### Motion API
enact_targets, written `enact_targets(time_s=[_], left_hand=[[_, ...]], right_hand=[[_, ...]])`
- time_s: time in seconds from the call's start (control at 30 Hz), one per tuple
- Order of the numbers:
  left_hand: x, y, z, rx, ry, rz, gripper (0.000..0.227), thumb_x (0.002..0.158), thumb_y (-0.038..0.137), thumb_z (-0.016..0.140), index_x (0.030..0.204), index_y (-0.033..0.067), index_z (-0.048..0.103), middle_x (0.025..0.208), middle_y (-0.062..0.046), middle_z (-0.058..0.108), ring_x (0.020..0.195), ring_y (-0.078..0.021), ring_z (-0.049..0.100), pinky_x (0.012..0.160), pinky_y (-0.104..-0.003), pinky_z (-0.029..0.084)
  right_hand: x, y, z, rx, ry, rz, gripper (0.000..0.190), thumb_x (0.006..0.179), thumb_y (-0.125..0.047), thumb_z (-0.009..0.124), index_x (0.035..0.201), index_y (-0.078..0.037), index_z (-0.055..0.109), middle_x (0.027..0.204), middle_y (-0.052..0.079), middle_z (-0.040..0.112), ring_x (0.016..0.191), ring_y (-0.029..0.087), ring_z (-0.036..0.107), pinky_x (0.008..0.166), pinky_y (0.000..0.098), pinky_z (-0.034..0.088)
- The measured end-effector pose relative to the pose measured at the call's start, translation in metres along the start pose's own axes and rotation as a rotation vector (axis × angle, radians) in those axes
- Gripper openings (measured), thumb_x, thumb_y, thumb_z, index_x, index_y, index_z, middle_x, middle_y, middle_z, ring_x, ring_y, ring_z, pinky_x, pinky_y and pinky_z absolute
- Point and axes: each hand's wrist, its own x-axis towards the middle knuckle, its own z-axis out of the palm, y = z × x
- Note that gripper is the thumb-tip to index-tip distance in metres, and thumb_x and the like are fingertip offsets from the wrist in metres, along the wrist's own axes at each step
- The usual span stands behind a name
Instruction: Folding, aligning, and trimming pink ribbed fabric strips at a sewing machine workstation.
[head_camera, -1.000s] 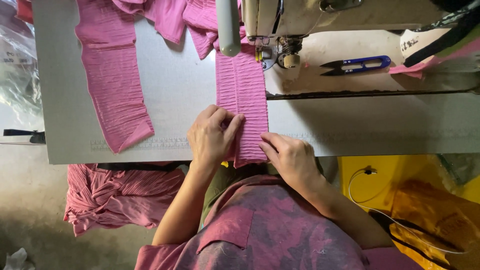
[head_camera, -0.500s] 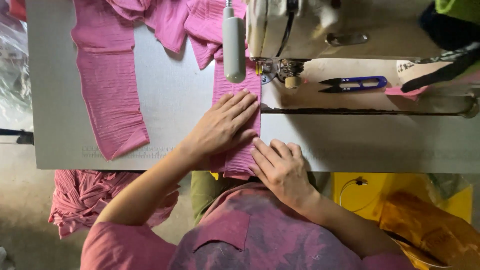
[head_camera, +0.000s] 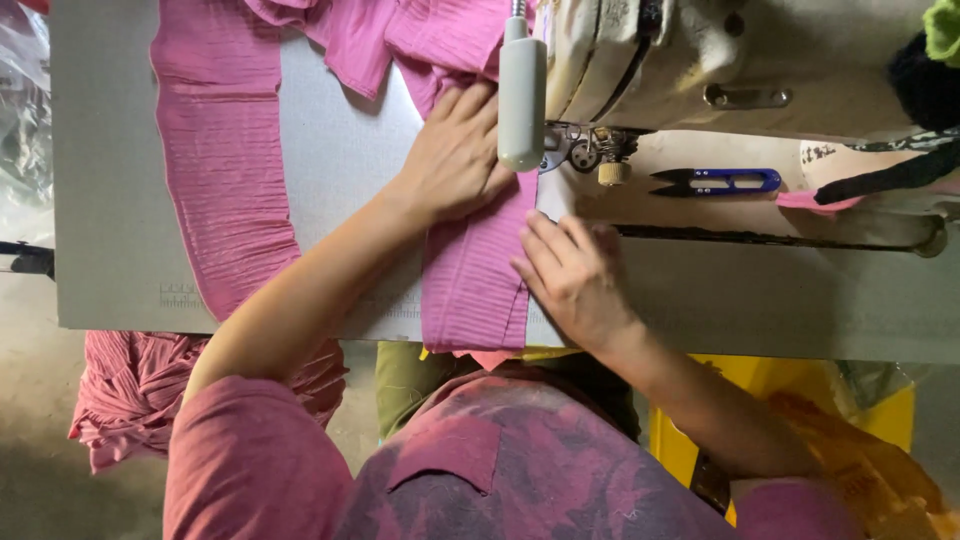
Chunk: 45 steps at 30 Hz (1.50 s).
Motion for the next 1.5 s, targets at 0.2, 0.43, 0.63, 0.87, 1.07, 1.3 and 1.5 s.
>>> enact_targets(time_s=[0.2,0.43,0.63,0.87,1.07,1.3,1.5], left_hand=[[0.028,-0.038,0.015,0.138,-0.039,-0.090,0.038,0.091,0.035,0.026,0.092,0.0115,0.055,0.083,-0.005,0.057,0.077,-0.0218,0.041,0.066,-0.037,0.029],[0.031,-0.039,-0.017,0.216,0.161,0.016,0.014,0.083,0.018,0.056,0.070,0.0101,0.056,0.068,0.001,0.054,0.063,-0.0193,0.049,0.039,-0.033,0.039],[-0.098,0.060,-0.064,-0.050,0.240,0.010,0.007,0.081,0.009,0.054,0.075,0.0096,0.050,0.066,-0.002,0.047,0.053,-0.0168,0.039,0.045,-0.030,0.033],[-0.211,0.125,-0.035,0.201,0.206,-0.017,0.033,0.086,0.032,0.050,0.116,0.0444,0.044,0.123,0.006,0.044,0.105,-0.0234,0.036,0.089,-0.042,0.032],[-0.220,0.128,0.008,0.477,0.347,-0.058,0.042,0.091,0.023,0.039,0.119,0.0534,0.039,0.139,0.007,0.028,0.126,-0.0303,0.022,0.102,-0.056,0.014],[-0.217,0.157,-0.021,0.145,0.351,0.076,0.018,0.090,0.028,0.044,0.101,0.0315,0.057,0.120,0.007,0.053,0.105,-0.0183,0.043,0.091,-0.046,0.030],[-0.172,0.173,-0.095,-0.433,0.272,-0.040,0.014,0.082,0.022,0.057,0.080,0.0146,0.069,0.076,-0.003,0.064,0.061,-0.0203,0.059,0.059,-0.032,0.050]], right_hand=[[0.038,0.020,-0.004,-0.029,-0.001,-0.012,0.026,0.076,-0.021,0.072,0.092,-0.002,0.063,0.099,0.005,0.057,0.086,0.020,0.046,0.070,0.0290,0.040],[0.042,0.028,-0.003,0.040,-0.034,0.048,0.021,0.079,-0.015,0.072,0.088,-0.001,0.059,0.085,0.008,0.054,0.079,0.021,0.053,0.052,0.0264,0.050],[-0.026,-0.009,-0.020,0.247,0.067,0.052,0.012,0.082,-0.021,0.063,0.089,-0.012,0.063,0.083,0.003,0.055,0.075,0.021,0.057,0.064,0.0307,0.048],[-0.063,-0.059,-0.055,0.990,-0.753,0.549,0.024,0.076,-0.023,0.063,0.091,-0.004,0.065,0.076,0.017,0.067,0.067,0.028,0.066,0.052,0.0345,0.053],[-0.093,-0.086,0.008,1.141,-0.486,0.945,0.051,0.061,-0.032,0.081,0.094,-0.001,0.057,0.086,0.004,0.055,0.084,0.015,0.055,0.079,0.0257,0.042],[-0.103,-0.105,-0.045,1.194,-0.261,0.779,0.011,0.072,-0.016,0.071,0.069,-0.008,0.065,0.057,0.000,0.057,0.059,0.006,0.049,0.053,0.0215,0.044],[-0.108,-0.097,-0.076,0.935,-0.049,0.674,0.016,0.067,-0.018,0.075,0.063,-0.010,0.063,0.048,0.003,0.056,0.047,0.006,0.050,0.043,0.0215,0.043]])
